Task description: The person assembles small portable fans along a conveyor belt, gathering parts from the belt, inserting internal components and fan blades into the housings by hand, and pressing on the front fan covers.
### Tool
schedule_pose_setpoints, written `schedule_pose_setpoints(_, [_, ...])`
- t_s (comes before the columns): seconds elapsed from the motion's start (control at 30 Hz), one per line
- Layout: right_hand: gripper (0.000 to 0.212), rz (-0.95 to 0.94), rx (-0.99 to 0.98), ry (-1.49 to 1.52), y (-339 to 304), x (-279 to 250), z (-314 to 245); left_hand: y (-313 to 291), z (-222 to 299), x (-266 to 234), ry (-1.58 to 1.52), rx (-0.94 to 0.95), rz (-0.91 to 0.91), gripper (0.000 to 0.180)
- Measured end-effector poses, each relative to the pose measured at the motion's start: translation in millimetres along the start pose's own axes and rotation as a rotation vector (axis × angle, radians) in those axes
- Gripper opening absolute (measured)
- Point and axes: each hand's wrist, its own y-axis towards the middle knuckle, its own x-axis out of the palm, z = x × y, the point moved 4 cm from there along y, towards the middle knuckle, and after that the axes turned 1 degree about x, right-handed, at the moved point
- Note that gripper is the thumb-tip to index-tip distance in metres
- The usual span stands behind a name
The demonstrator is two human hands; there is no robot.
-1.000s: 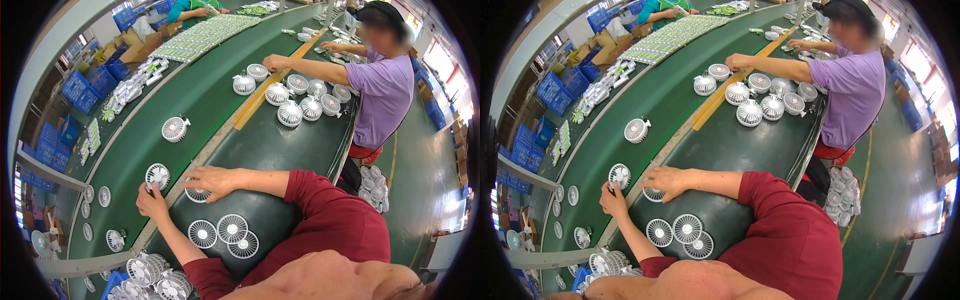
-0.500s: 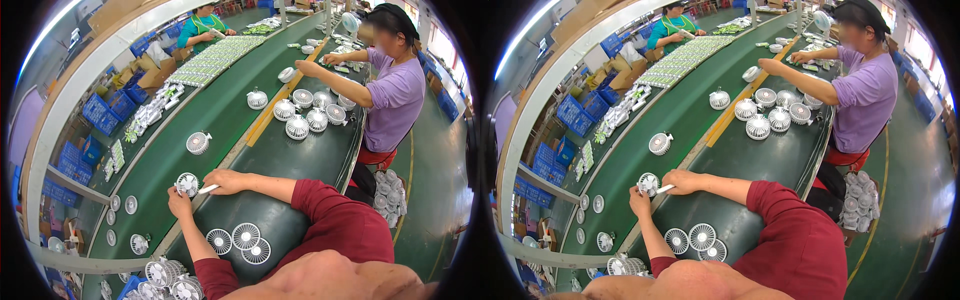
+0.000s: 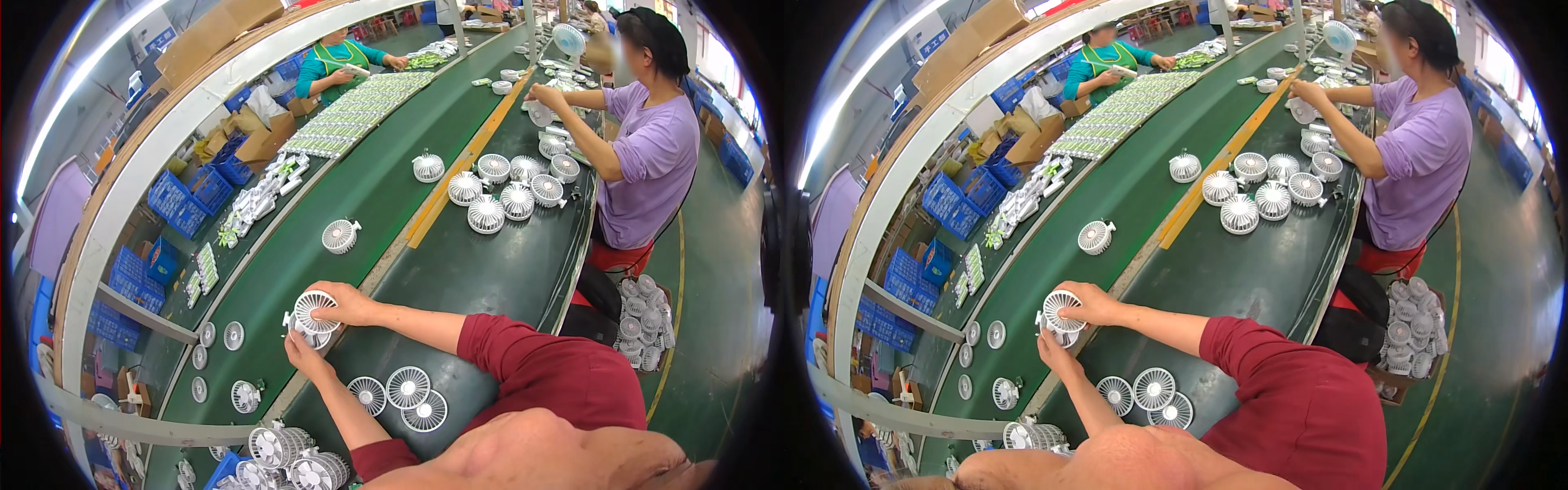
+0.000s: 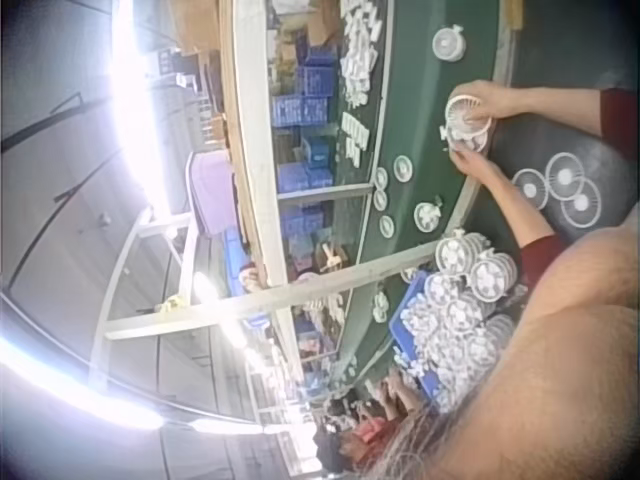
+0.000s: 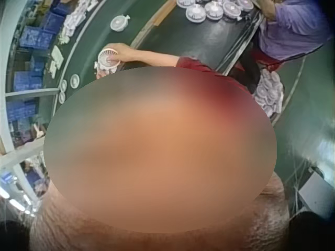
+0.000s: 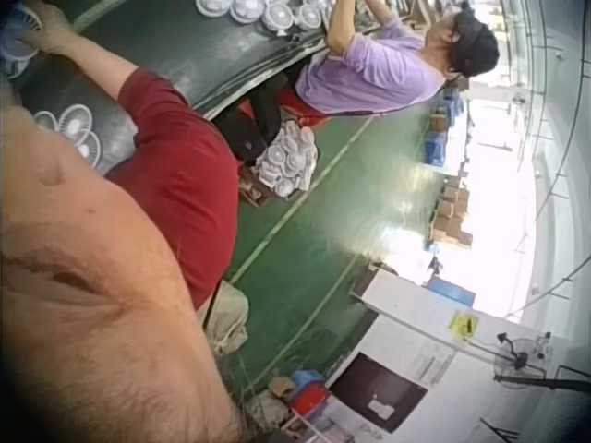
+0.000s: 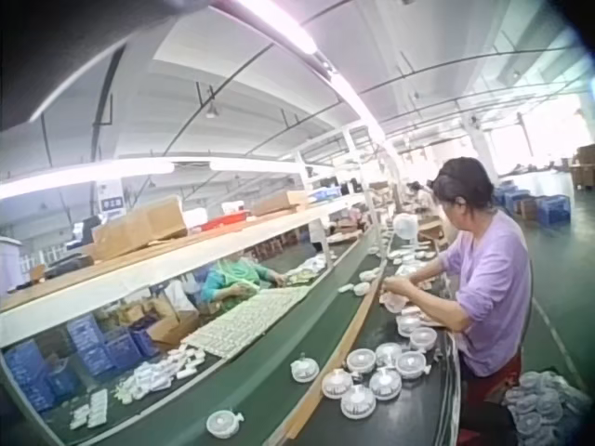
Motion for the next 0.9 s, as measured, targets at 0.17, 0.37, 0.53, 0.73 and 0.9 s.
schedule_pose_setpoints(0.17, [0.052,0.029,-0.321,-0.328,-7.0,29.2,9.0,-23.4,-0.5,-14.0,-0.639,-0.340,-0.149,0.037])
schedule_pose_setpoints(0.37, [0.055,-0.248,-0.521,-0.539,-20.2,60.1,17.6,-32.5,6.4,-14.0,-0.990,-0.602,-0.180,0.047])
schedule_pose_setpoints(0.53, [0.080,-0.334,-0.475,-0.536,-25.5,63.5,16.5,-31.2,19.8,-22.8,-0.878,-0.649,-0.165,0.050])
schedule_pose_setpoints(0.73, [0.087,-0.372,-0.429,-0.436,-21.9,58.9,16.6,-38.9,49.9,-15.3,-0.685,-0.426,0.006,0.045])
schedule_pose_setpoints(0.9, [0.075,-0.326,-0.392,-0.157,-25.1,70.3,17.6,-49.7,61.5,-13.0,-0.599,-0.249,0.075,0.043])
